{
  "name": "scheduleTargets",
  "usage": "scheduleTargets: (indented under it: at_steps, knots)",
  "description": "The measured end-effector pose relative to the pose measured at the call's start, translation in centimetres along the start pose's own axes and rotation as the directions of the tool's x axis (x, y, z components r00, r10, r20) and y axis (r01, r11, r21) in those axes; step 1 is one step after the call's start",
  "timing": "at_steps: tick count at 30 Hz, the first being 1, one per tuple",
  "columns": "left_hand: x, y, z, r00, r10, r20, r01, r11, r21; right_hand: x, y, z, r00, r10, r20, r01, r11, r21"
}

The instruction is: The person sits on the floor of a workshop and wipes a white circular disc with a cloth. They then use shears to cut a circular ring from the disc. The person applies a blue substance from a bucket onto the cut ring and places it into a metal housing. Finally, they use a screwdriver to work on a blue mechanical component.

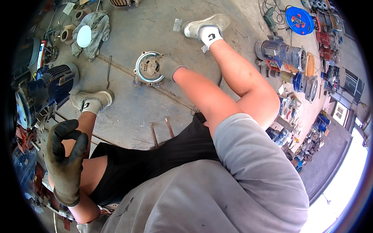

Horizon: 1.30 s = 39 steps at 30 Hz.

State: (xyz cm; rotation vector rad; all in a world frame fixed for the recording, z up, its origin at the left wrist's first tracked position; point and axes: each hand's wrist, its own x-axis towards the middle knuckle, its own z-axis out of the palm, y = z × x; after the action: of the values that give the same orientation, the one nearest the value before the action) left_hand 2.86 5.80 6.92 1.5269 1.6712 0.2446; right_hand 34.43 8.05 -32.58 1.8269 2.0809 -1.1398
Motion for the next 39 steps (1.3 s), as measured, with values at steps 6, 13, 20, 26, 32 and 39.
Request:
scheduleTargets:
  at_steps: [6,13,20,26,32,39]
  knots:
    - [-0.1,0.7,0.1,0.999,-0.031,-0.022,0.030,0.998,-0.055,-5.4,1.8,8.2,0.997,-0.054,-0.064,0.055,0.998,0.014]
    - [-0.3,-1.5,-0.1,0.992,0.120,0.034,-0.120,0.993,-0.015,-6.0,-3.3,7.1,0.984,-0.170,-0.047,0.176,0.934,0.311]
    - [-0.7,-1.0,-0.6,0.993,0.116,0.025,-0.116,0.993,0.012,-6.7,-2.4,4.4,0.998,0.011,-0.064,0.007,0.960,0.281]
    - [-0.5,0.3,-0.1,0.989,0.145,0.008,-0.145,0.989,-0.003,-3.5,-5.1,5.0,0.979,-0.105,-0.177,0.156,0.940,0.305]
    - [-0.7,-0.3,0.0,0.989,0.145,0.007,-0.145,0.989,-0.011,0.7,-5.3,-1.8,0.996,-0.041,-0.085,0.050,0.993,0.106]
    - [0.0,0.6,0.1,0.998,0.039,0.043,-0.032,0.988,-0.148,-5.8,-3.8,6.4,0.963,0.266,-0.044,-0.258,0.957,0.132]
